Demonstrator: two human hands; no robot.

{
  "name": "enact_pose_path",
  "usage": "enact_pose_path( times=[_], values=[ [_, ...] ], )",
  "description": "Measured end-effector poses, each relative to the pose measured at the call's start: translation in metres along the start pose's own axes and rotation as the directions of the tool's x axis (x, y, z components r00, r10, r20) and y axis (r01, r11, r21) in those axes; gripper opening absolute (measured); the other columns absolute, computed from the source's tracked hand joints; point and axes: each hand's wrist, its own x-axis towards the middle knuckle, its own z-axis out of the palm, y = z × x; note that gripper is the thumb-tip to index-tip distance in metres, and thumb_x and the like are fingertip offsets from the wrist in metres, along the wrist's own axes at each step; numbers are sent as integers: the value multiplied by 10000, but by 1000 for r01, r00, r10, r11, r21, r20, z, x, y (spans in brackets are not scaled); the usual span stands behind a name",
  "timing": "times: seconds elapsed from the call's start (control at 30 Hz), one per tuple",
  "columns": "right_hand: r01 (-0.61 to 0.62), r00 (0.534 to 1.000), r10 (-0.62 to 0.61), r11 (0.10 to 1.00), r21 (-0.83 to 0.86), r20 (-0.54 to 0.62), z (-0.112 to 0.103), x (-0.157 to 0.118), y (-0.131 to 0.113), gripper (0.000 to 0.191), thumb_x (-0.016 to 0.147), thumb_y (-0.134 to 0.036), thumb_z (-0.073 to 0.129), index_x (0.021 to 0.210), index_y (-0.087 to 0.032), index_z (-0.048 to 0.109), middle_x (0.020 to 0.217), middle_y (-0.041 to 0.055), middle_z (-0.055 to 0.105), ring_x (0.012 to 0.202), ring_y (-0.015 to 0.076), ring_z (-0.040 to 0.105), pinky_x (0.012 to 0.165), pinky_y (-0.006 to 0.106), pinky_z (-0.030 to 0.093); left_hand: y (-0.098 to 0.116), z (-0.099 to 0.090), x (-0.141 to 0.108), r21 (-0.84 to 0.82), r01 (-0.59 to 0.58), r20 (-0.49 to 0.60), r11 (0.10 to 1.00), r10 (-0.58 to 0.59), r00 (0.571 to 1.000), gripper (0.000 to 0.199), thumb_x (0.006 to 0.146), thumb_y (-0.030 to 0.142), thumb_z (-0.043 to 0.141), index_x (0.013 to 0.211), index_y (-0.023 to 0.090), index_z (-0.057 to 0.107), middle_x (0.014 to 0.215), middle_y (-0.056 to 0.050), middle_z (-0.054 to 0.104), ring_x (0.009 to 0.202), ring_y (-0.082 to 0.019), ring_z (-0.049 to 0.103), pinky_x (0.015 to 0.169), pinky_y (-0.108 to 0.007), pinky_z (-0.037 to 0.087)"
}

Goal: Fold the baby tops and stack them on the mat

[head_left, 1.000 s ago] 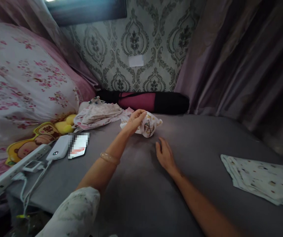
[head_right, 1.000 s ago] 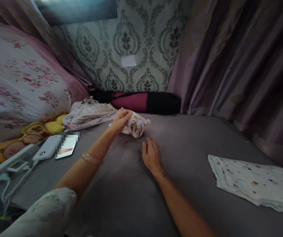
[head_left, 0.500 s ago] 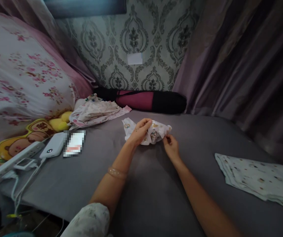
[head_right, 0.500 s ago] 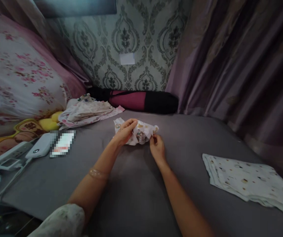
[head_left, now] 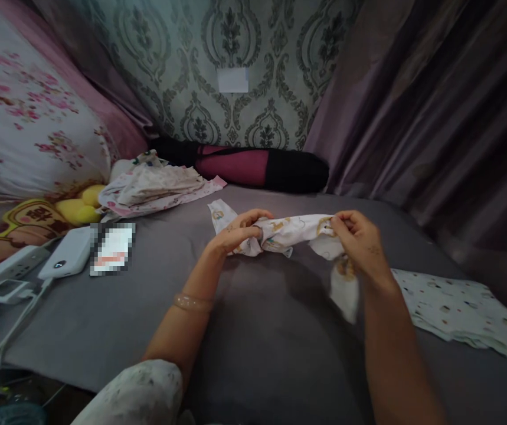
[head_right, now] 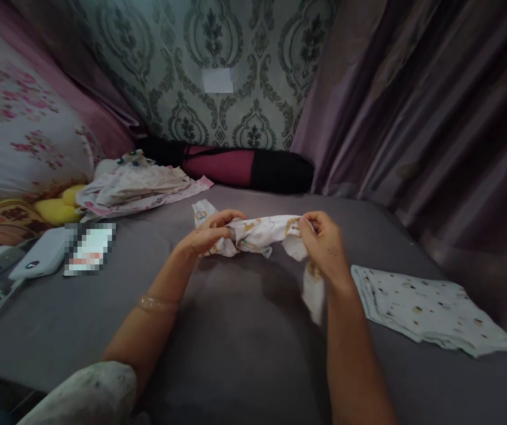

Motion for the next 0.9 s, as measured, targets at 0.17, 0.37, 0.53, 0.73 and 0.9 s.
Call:
enact_pose_path(
  times=[0.17,0.37,0.53,0.73,0.9],
  values=[
    [-120,974,134,989,-87,182,-14,6,21,310,726,-509,635,787,-205,627,678,18,637,580,157,552,517,263,393,-11,1,5,146,-21,-54,989,29,998,381,688,138,571,1064,185,612,1006,-26,646,870,-141,591,759,-251,468],
    [-104,943,216,914,-392,255,-14,13,60,233,727,-408,588,659,-189,630,630,31,626,589,166,551,539,271,391,-25,9,11,209,25,-64,978,-12,998,290,716,221,634,999,157,630,912,-33,644,821,-136,583,731,-247,467],
    [-44,947,175,901,-431,270,-15,13,60,246,756,-408,545,710,-191,649,659,31,638,611,166,562,540,266,378,-25,18,11,335,136,-172,932,-81,982,337,687,137,555,1015,151,631,742,18,597,603,-86,515,559,-195,404],
    [-97,952,185,937,-334,242,-24,15,57,273,719,-450,577,696,-190,659,629,26,636,562,150,532,513,260,370,-25,22,12,433,118,-169,894,-48,984,350,679,122,509,994,154,660,748,16,613,589,-86,503,543,-191,397],
    [-71,950,163,944,-322,267,-22,16,76,270,711,-462,610,656,-205,674,595,18,635,526,150,524,498,266,378,-34,19,16,384,60,-160,921,2,987,273,721,203,572,961,168,697,872,-29,668,790,-148,588,706,-243,469]
  ],
)
